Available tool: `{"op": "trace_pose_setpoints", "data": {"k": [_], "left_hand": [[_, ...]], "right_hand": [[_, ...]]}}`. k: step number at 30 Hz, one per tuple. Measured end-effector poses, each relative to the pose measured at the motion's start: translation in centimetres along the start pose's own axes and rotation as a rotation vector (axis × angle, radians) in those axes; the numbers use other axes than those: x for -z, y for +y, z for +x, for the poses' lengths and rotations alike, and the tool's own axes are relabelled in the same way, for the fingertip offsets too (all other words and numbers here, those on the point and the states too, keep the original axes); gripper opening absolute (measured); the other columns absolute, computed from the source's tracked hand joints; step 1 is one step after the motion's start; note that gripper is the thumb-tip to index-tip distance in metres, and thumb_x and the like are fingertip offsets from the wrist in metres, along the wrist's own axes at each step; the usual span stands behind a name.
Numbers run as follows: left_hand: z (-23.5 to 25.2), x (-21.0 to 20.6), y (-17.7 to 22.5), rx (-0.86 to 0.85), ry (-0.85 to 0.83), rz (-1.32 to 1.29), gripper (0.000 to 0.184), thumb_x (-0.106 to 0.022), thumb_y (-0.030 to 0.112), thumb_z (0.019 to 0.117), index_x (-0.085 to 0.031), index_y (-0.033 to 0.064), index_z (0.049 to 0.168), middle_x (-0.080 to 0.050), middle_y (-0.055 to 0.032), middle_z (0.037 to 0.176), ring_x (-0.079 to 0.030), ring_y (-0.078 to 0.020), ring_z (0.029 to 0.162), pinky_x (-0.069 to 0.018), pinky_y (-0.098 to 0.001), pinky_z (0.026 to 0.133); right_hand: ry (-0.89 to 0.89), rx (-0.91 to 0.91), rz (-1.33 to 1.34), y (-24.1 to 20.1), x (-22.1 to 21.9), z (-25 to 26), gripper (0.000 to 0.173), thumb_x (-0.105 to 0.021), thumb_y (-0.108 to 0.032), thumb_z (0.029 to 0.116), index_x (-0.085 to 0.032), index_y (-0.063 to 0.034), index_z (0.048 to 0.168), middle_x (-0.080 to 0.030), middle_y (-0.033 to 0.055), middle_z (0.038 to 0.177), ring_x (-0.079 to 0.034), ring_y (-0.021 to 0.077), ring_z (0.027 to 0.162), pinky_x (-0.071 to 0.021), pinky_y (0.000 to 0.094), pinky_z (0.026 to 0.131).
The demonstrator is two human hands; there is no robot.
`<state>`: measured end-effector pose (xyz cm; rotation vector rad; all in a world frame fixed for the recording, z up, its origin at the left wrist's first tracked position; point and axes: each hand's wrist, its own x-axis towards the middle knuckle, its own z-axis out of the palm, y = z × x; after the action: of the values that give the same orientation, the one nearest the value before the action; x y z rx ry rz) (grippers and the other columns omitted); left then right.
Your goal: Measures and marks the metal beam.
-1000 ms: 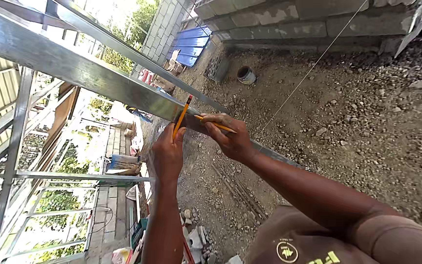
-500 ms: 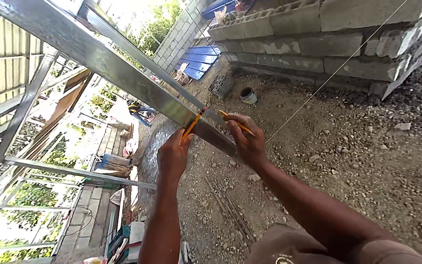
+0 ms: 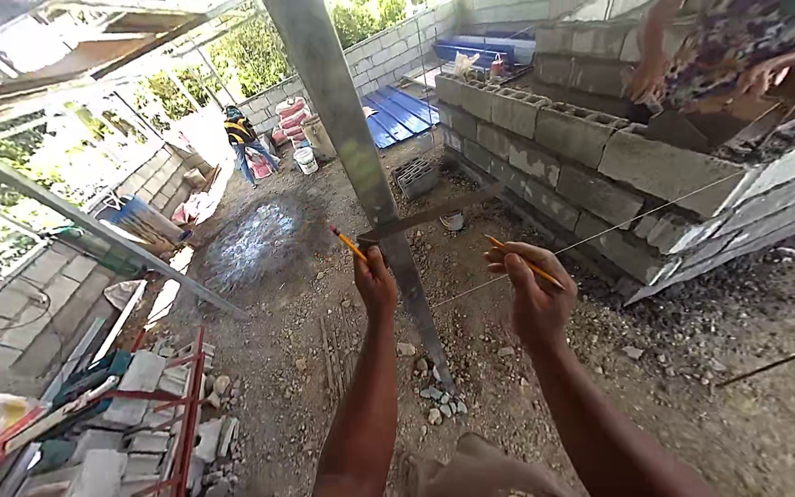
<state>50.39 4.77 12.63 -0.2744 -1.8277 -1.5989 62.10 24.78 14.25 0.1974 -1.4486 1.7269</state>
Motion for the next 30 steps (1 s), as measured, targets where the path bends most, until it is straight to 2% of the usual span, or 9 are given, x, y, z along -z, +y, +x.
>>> {"op": "trace_pose_setpoints", "data": {"k": [2,5,7,8,11,13,15,20,30], "left_hand": [[-0.7,-0.8,0.7,0.0,0.061,0.109,0.037,-0.04,0.037,0.1114,-0.059,0.0078,0.124,-0.062,-0.0033,0.091,-0.063,-0.0108,0.08,-0.0573,-0.0328,0.074],[-1.3,-0.7,1.7,0.08,0.069,0.164,0.041,-0.039,0.046,0.1103,-0.058,0.0127,0.126,-0.06,-0.0043,0.089,-0.061,-0.0134,0.075,-0.0553,-0.0345,0.067],[-1.7,-0.3,2.2,0.126,0.057,0.197,0.045,-0.037,0.053,0.1087,-0.058,0.0163,0.126,-0.058,-0.0057,0.083,-0.057,-0.0166,0.065,-0.0518,-0.0361,0.055],[-1.8,-0.1,2.5,0.13,0.048,0.209,0.045,-0.037,0.054,0.1084,-0.057,0.0172,0.127,-0.056,-0.0058,0.082,-0.055,-0.0168,0.063,-0.0505,-0.0355,0.053],[-1.6,0.2,3.2,0.094,0.028,0.213,0.043,-0.038,0.048,0.1099,-0.057,0.0116,0.123,-0.056,-0.0046,0.082,-0.056,-0.013,0.067,-0.0512,-0.0316,0.061],[-1.0,-0.1,3.0,0.049,0.058,0.154,0.035,-0.043,0.036,0.1109,-0.059,0.0067,0.118,-0.057,-0.0027,0.081,-0.058,-0.01,0.068,-0.0533,-0.0289,0.065],[-0.5,-0.3,2.6,0.02,0.075,0.124,0.029,-0.045,0.031,0.1107,-0.06,0.0058,0.112,-0.056,-0.001,0.078,-0.057,-0.0084,0.067,-0.0526,-0.0273,0.065],[-0.2,-0.3,2.6,0.028,0.068,0.09,0.026,-0.047,0.028,0.1102,-0.059,0.006,0.113,-0.055,0.0001,0.078,-0.056,-0.0069,0.067,-0.0521,-0.0257,0.065],[0.1,0.3,2.6,0.066,-0.002,0.097,0.03,-0.044,0.033,0.1108,-0.059,0.007,0.117,-0.058,-0.0005,0.081,-0.059,-0.008,0.07,-0.0541,-0.0279,0.068]], "right_hand": [[-0.059,0.025,-0.013,-0.5,-0.1,-0.3,0.025,-0.057,-0.021,0.1045,-0.069,-0.0024,0.117,-0.075,0.01,0.107,-0.074,0.0242,0.092,-0.0647,0.0409,0.082],[-0.151,0.05,-0.07,-1.3,-0.9,-0.5,0.023,-0.058,-0.02,0.1042,-0.07,-0.0065,0.117,-0.075,0.0059,0.106,-0.074,0.0199,0.091,-0.0648,0.0382,0.08],[-0.221,0.059,-0.098,-1.3,-1.8,-0.4,0.022,-0.057,-0.017,0.1041,-0.069,-0.005,0.117,-0.074,0.0067,0.109,-0.074,0.02,0.093,-0.0652,0.0391,0.081],[-0.256,0.069,-0.12,-1.2,-2.5,-0.3,0.022,-0.056,-0.015,0.1041,-0.069,-0.0035,0.117,-0.073,0.0075,0.109,-0.074,0.0196,0.093,-0.0655,0.0389,0.081],[-0.353,0.13,-0.179,-1.3,-4.6,0.3,0.022,-0.056,-0.012,0.1036,-0.07,0.0,0.116,-0.074,0.0093,0.108,-0.073,0.0159,0.092,-0.0643,0.0348,0.079],[-0.395,0.193,-0.218,-1.2,-5.9,1.0,0.022,-0.057,-0.01,0.1028,-0.071,0.0013,0.116,-0.074,0.0099,0.108,-0.072,0.0139,0.093,-0.0627,0.0324,0.081],[-0.416,0.257,-0.233,-0.7,-7.0,1.7,0.022,-0.058,-0.008,0.1014,-0.072,0.0017,0.115,-0.075,0.0105,0.109,-0.073,0.0136,0.095,-0.0623,0.0324,0.084],[-0.426,0.294,-0.277,-0.4,-8.7,2.5,0.019,-0.063,-0.006,0.0996,-0.073,0.0003,0.115,-0.076,0.0095,0.109,-0.073,0.0121,0.097,-0.062,0.0299,0.085],[-0.428,0.344,-0.311,0.2,-8.9,2.8,0.019,-0.063,-0.007,0.0993,-0.074,0.0002,0.113,-0.076,0.0097,0.109,-0.073,0.0127,0.097,-0.0622,0.031,0.085]]}}
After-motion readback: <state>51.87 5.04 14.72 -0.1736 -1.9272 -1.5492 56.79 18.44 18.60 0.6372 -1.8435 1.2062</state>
